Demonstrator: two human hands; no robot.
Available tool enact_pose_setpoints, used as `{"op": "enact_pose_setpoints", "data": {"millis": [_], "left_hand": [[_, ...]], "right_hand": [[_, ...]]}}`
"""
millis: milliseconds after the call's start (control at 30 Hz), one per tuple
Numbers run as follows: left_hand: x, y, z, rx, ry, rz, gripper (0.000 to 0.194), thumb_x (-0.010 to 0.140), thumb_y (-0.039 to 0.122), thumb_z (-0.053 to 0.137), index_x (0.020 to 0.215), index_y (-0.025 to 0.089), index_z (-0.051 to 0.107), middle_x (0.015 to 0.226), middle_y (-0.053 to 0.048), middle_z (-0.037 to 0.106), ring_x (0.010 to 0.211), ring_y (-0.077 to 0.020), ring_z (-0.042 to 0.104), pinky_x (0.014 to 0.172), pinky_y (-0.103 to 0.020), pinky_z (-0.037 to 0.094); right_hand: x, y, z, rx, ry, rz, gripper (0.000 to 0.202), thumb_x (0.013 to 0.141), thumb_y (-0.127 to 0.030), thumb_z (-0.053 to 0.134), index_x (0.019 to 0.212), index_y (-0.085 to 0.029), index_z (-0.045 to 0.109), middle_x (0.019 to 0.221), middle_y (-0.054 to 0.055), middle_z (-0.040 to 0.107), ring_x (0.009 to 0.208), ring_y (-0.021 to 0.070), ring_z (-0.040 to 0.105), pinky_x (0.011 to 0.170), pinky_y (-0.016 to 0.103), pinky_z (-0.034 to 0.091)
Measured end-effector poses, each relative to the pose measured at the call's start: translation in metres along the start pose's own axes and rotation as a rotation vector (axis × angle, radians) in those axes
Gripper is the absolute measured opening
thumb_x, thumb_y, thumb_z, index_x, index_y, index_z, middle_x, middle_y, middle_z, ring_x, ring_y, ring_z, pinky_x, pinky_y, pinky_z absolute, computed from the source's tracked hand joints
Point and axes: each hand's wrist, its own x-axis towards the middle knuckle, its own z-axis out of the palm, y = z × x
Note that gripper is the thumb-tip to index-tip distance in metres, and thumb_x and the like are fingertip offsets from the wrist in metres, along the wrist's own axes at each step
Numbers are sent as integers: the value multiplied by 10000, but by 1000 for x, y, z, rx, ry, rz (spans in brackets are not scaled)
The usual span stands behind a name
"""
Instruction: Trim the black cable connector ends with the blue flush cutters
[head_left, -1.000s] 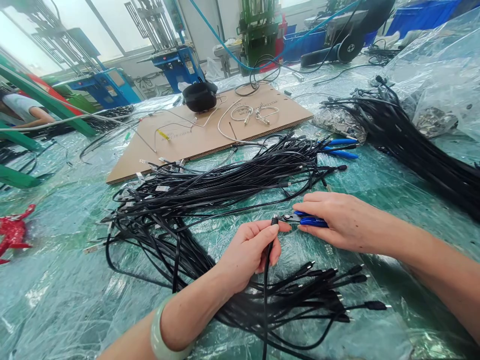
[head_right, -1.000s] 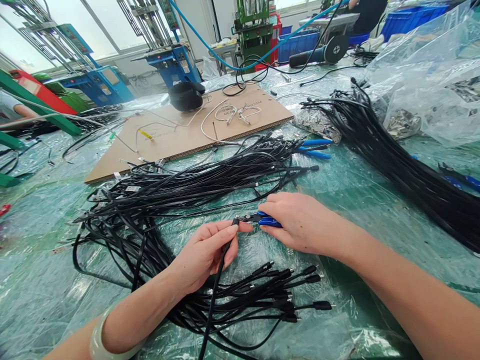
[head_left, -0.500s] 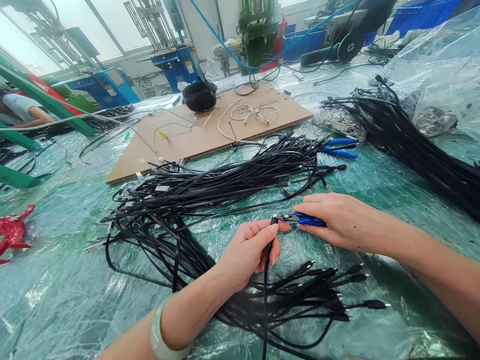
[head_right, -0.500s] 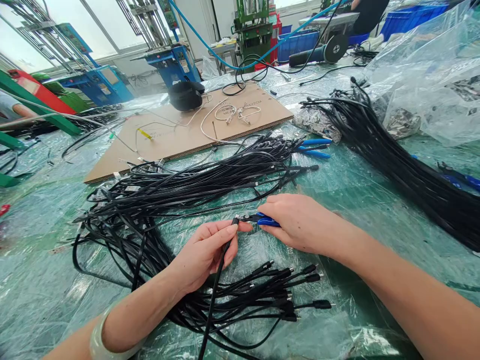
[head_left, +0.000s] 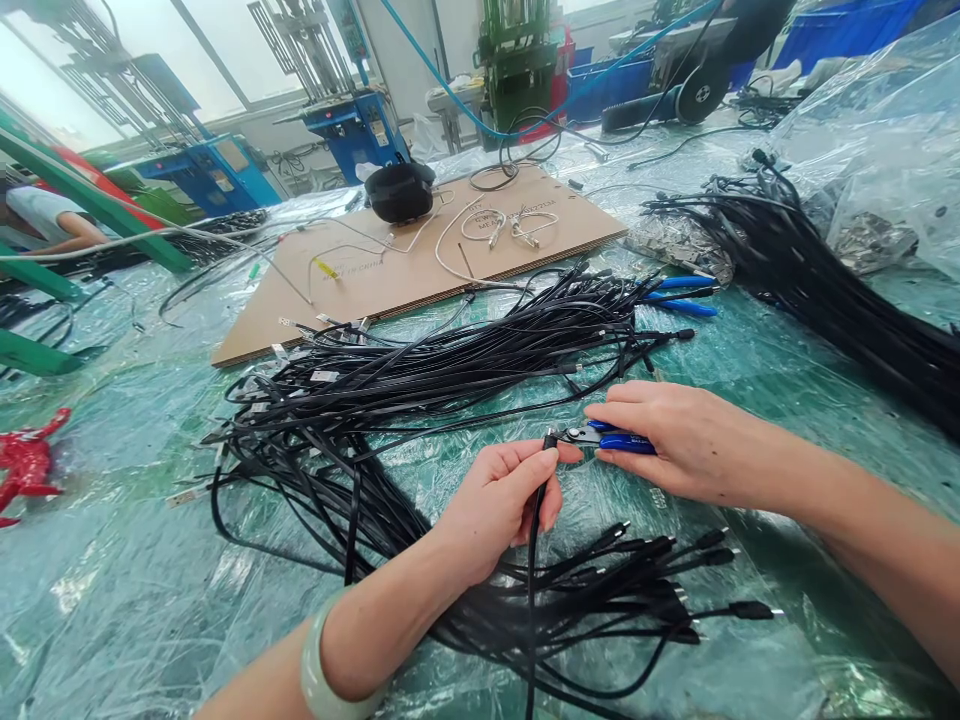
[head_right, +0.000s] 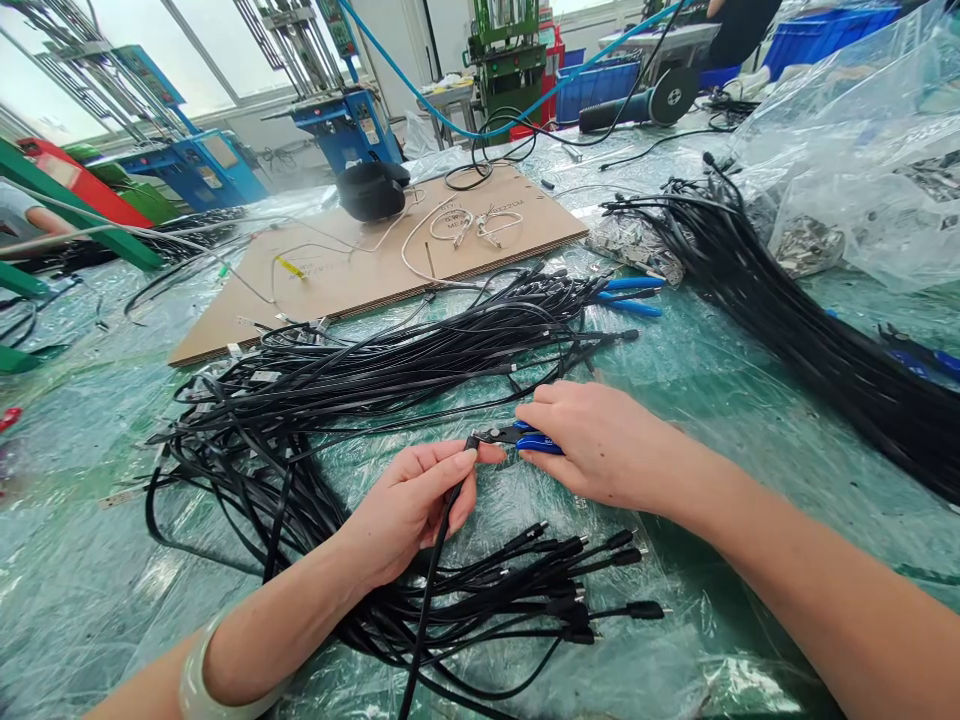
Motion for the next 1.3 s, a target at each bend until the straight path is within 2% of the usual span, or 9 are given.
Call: {"op": "enact_pose_setpoints", "data": {"millis": [167,633,900,1300], "left_hand": [[0,0,1,0,6,-3,308,868,340,485,997,119,657,431,48,446,345,-38,257,325,-137,162],[1,-1,0,7,-6,8,313,872,350,481,995,121,657,436,48,451,346,-38,254,323,-141,167],[0,0,0,12,1,2,318,867,354,487,995,116,656,440,46,454,352,-39,263,330,-140,179],[-1,1,1,8,21,-24,322,854,370,514,1002,126,664,429,52,445,358,-41,256,344,-147,167]], "right_hand": [[1,-1,-1,-26,3,-6,187,880,-302,478,898,-163,601,792,52,548,696,191,523,607,300,385],[1,0,-1,43,-28,-17,202,889,-297,453,829,-173,601,732,39,574,649,171,527,575,271,354],[1,0,-3,56,-34,-19,220,895,-302,446,884,-177,627,720,37,589,651,178,542,586,280,364],[-2,-3,-3,-56,37,-16,205,866,-287,494,970,-157,614,800,66,576,712,200,554,621,300,402]]}}
